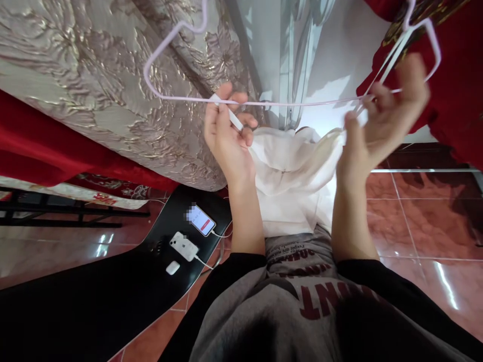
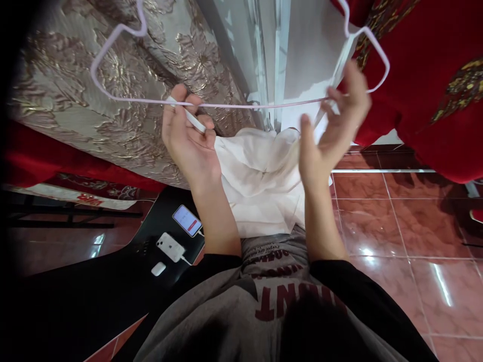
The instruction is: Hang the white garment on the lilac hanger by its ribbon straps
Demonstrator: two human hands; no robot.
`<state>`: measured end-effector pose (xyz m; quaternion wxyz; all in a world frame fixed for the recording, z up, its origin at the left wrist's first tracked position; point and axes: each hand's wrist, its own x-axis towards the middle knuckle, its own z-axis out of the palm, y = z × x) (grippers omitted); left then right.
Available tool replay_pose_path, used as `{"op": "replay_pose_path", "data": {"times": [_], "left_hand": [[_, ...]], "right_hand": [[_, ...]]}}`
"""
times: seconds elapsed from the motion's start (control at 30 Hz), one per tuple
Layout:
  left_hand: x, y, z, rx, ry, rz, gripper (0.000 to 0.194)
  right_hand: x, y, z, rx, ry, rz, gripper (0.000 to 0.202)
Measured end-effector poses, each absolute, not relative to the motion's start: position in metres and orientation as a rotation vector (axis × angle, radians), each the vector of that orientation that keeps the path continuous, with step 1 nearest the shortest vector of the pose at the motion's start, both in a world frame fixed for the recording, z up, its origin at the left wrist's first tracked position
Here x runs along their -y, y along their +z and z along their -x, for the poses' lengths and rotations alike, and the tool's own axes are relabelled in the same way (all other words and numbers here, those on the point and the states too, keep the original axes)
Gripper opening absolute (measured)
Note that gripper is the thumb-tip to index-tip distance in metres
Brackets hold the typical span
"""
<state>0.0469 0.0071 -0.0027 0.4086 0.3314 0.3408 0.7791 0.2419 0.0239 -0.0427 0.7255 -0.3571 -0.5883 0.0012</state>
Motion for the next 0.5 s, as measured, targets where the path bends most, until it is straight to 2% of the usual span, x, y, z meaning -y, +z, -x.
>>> {"op": "replay_pose_path", "data": {"times": [0.07,0.17,0.23,0.37,0.43,0.5], "left_hand": [[-0.007,-0.003,-0.048,-0.872,1.949,-0.87,0.024],[-0.008,-0.005,-0.047,-0.93,1.927,-0.89,0.026],[-0.009,-0.006,-0.046,-0.945,1.939,-0.886,0.027],[-0.01,-0.007,-0.043,-0.872,1.966,-0.939,0.03],[-0.011,-0.007,-0.042,-0.859,1.959,-0.939,0.033],[-0.011,-0.006,-0.041,-0.863,1.941,-0.919,0.034]], "right_hand": [[-0.034,-0.046,-0.266,1.156,-0.002,0.814,0.056],[-0.036,-0.03,-0.292,1.352,0.244,1.103,0.034],[-0.03,-0.009,-0.295,1.464,0.312,1.192,0.03],[-0.023,0.025,-0.28,1.602,0.337,1.17,0.021],[-0.03,0.032,-0.268,1.64,0.427,1.132,0.012],[-0.044,0.035,-0.258,1.601,0.472,1.042,0.012]]}}
